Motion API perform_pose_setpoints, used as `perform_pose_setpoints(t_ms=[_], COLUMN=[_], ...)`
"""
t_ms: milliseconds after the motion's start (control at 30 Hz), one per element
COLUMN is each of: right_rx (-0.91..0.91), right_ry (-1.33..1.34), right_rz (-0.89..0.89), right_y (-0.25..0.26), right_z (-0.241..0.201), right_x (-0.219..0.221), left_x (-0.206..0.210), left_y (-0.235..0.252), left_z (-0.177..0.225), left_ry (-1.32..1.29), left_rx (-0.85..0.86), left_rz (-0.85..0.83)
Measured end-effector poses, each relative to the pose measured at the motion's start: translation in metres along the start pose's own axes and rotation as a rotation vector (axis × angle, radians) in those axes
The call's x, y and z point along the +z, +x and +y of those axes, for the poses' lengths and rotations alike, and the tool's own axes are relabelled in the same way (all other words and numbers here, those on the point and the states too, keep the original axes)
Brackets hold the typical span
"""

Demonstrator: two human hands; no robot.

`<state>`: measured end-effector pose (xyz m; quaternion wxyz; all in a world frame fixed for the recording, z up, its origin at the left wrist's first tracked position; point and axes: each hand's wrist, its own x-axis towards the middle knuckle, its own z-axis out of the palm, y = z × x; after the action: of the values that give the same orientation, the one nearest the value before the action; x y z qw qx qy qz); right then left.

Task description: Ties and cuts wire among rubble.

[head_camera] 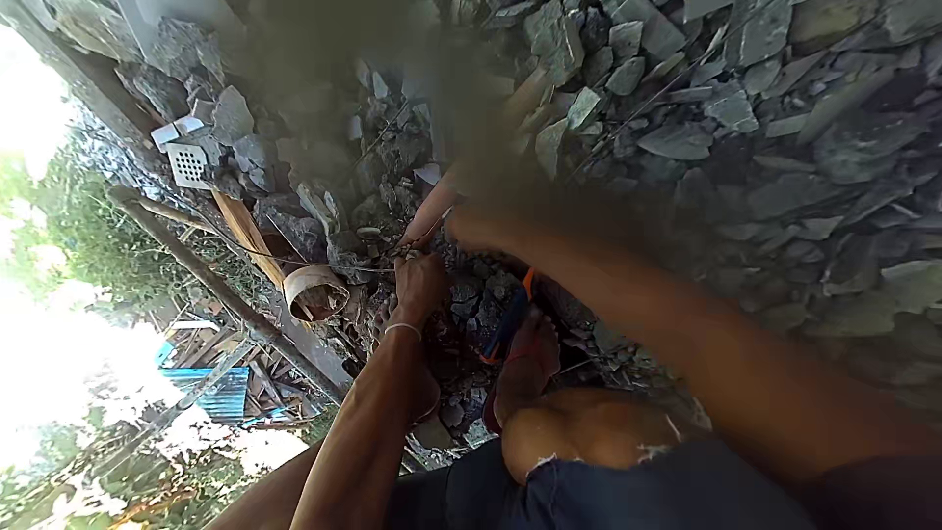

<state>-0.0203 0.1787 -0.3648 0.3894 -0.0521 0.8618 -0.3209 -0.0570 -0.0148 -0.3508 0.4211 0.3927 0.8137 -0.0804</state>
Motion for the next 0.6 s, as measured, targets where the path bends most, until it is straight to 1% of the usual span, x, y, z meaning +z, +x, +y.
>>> perform_pose_setpoints(t_ms=[33, 100, 167, 267, 333, 367, 400, 500, 600], right_rx=[0.014, 0.116, 0.167, 0.234, 0.357, 0.397, 0.381, 0.141, 0.043], right_ry=[0.015, 0.126, 0.182, 0.198, 0.239, 0.268, 0.260, 0.143, 0.138], right_rz=[-0.003, -0.004, 0.038, 0.082, 0.157, 0.154, 0.118, -0.087, -0.116], right_y=[-0.002, -0.026, -0.041, -0.035, -0.026, -0.023, -0.021, -0.021, -0.028], right_z=[-0.003, -0.022, -0.035, -0.040, -0.041, -0.042, -0.044, -0.045, -0.043], right_x=[-0.007, -0.041, -0.060, -0.067, -0.066, -0.069, -0.070, -0.072, -0.076], left_x=[0.001, 0.002, 0.002, 0.003, 0.004, 0.003, 0.004, 0.002, 0.000], left_y=[-0.001, -0.001, 0.000, 0.000, -0.001, 0.000, 0.000, -0.003, -0.001], left_z=[-0.001, -0.003, -0.002, -0.003, -0.003, -0.003, -0.003, -0.001, 0.001], left_ry=[-0.007, -0.021, -0.032, -0.030, -0.035, -0.037, -0.038, -0.035, -0.026], left_rx=[0.008, 0.018, 0.015, 0.014, 0.013, 0.014, 0.013, 0.014, 0.015], left_rz=[0.009, 0.022, 0.008, 0.020, 0.035, 0.038, 0.036, 0.023, 0.013])
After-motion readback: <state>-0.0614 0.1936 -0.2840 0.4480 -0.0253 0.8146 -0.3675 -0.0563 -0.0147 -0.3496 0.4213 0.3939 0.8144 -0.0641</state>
